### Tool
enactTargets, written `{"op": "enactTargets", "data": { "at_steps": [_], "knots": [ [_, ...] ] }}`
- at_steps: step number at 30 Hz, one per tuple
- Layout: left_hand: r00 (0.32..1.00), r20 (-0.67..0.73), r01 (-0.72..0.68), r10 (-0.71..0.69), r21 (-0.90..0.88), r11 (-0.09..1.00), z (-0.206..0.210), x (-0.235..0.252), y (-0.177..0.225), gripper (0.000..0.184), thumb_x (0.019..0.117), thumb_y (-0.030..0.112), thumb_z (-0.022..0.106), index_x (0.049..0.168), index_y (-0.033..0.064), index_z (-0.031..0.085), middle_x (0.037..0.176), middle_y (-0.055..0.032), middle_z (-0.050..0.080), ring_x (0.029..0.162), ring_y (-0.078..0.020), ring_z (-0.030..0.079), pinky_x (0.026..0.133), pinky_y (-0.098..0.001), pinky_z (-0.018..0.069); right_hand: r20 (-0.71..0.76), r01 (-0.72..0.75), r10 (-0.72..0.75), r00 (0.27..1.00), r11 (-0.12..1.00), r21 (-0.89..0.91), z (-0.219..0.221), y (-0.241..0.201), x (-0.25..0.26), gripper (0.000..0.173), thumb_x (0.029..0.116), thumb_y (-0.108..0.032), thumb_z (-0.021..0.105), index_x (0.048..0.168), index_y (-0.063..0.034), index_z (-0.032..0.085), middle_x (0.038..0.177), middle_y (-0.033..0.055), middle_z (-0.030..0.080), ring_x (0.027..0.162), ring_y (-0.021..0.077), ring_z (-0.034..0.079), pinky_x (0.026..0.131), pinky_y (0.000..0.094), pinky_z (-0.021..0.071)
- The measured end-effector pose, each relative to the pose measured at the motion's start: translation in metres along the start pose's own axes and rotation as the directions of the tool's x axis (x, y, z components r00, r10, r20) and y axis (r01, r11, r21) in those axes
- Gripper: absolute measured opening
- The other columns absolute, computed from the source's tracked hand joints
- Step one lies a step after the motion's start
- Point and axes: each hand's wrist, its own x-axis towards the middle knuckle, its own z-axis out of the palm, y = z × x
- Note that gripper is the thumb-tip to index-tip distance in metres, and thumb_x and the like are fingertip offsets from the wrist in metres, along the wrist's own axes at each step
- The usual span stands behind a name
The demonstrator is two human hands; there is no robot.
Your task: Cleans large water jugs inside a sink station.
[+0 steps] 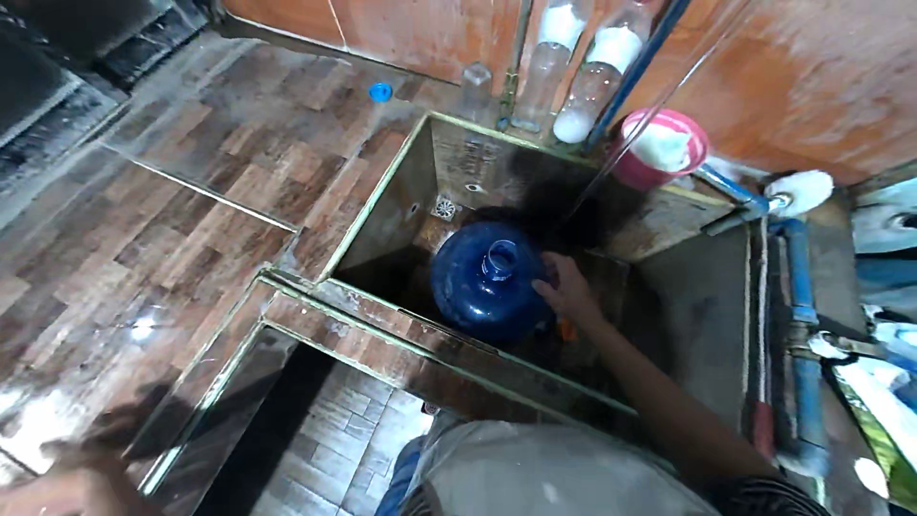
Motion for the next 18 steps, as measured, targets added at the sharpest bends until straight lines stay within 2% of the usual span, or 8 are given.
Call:
{"op": "enactTargets", "data": {
  "at_steps": [2,4,7,9,11,13,16,18],
  "knots": [
    [0.996,0.085,0.009,0.029,-0.417,0.909,-0.001,-0.023,0.088,0.068,0.1031,0.038,0.054,0.153,-0.0055,0.038,0.151,-0.0315,0.044,0.141,-0.0409,0.045,0.119,-0.0499,0.0352,-0.007,0.160,-0.160,0.987,0.986,0.038,0.005,-0.018,0.003,0.068,0.0983,-0.024,0.068,0.156,-0.0024,0.039,0.158,0.0245,0.040,0.134,0.0372,0.053,0.108,0.0513,0.0471],
    [0.917,0.276,-0.055,0.290,-0.631,0.774,-0.031,-0.093,0.211,0.048,0.1051,0.017,0.052,0.146,-0.0081,0.046,0.140,-0.0333,0.054,0.128,-0.0400,0.055,0.110,-0.0506,0.0423,0.054,0.263,-0.262,0.964,0.965,-0.017,0.007,-0.037,0.009,0.065,0.1031,-0.025,0.060,0.159,-0.0038,0.035,0.162,0.0219,0.036,0.143,0.0363,0.046,0.115,0.0532,0.0413],
    [0.483,0.433,-0.191,0.762,-0.796,0.574,-0.028,-0.190,0.333,0.034,0.1066,0.011,0.051,0.136,-0.0045,0.058,0.139,-0.0237,0.058,0.127,-0.0320,0.059,0.109,-0.0479,0.0463,0.133,0.267,-0.259,0.957,0.963,-0.044,0.007,-0.051,0.014,0.056,0.1070,-0.024,0.054,0.157,-0.0028,0.038,0.154,0.0229,0.048,0.139,0.0374,0.051,0.115,0.0544,0.0408],
    [0.191,0.434,-0.207,0.881,-0.859,0.468,-0.013,-0.242,0.387,0.036,0.1057,0.011,0.053,0.140,0.0011,0.058,0.145,-0.0202,0.054,0.131,-0.0307,0.056,0.111,-0.0473,0.0452,0.147,0.228,-0.225,0.963,0.974,-0.001,0.003,-0.051,0.016,0.055,0.1060,-0.023,0.056,0.155,-0.0026,0.042,0.147,0.0241,0.054,0.132,0.0373,0.057,0.111,0.0535,0.0444],
    [0.033,0.495,-0.193,0.868,-0.849,0.492,-0.009,-0.276,0.419,0.038,0.1027,0.002,0.053,0.140,-0.0021,0.056,0.147,-0.0231,0.052,0.134,-0.0340,0.053,0.113,-0.0485,0.0417,0.152,0.188,-0.196,0.969,0.980,0.063,0.002,-0.048,0.016,0.054,0.1057,-0.021,0.057,0.155,-0.0033,0.041,0.146,0.0240,0.055,0.130,0.0353,0.058,0.111,0.0505,0.0460],
    [0.034,0.574,-0.132,0.818,-0.809,0.573,-0.010,-0.289,0.427,0.030,0.1007,-0.002,0.053,0.130,-0.0060,0.059,0.136,-0.0237,0.057,0.122,-0.0313,0.059,0.106,-0.0458,0.0474,0.159,0.139,-0.162,0.974,0.979,0.146,0.001,-0.047,0.014,0.055,0.1054,-0.018,0.056,0.155,-0.0031,0.039,0.144,0.0251,0.056,0.124,0.0342,0.062,0.104,0.0483,0.0510],
    [0.034,0.680,0.083,0.733,-0.733,0.676,-0.012,-0.287,0.421,0.025,0.1053,0.003,0.050,0.127,-0.0077,0.053,0.107,-0.0167,0.060,0.085,-0.0153,0.060,0.079,-0.0300,0.0527,0.205,0.094,-0.131,0.970,0.979,0.182,0.000,-0.051,0.012,0.057,0.1064,-0.021,0.055,0.158,-0.0052,0.036,0.144,0.0257,0.056,0.119,0.0340,0.064,0.101,0.0470,0.0528],
    [0.004,0.713,0.173,0.701,-0.691,0.702,-0.013,-0.280,0.418,0.025,0.1077,0.005,0.046,0.129,-0.0083,0.049,0.100,-0.0134,0.059,0.077,-0.0114,0.061,0.074,-0.0262,0.0538,0.208,0.096,-0.131,0.969,0.981,0.170,0.003,-0.054,0.012,0.058,0.1068,-0.022,0.055,0.159,-0.0068,0.035,0.140,0.0265,0.058,0.118,0.0354,0.065,0.102,0.0491,0.0509]
  ]
}}
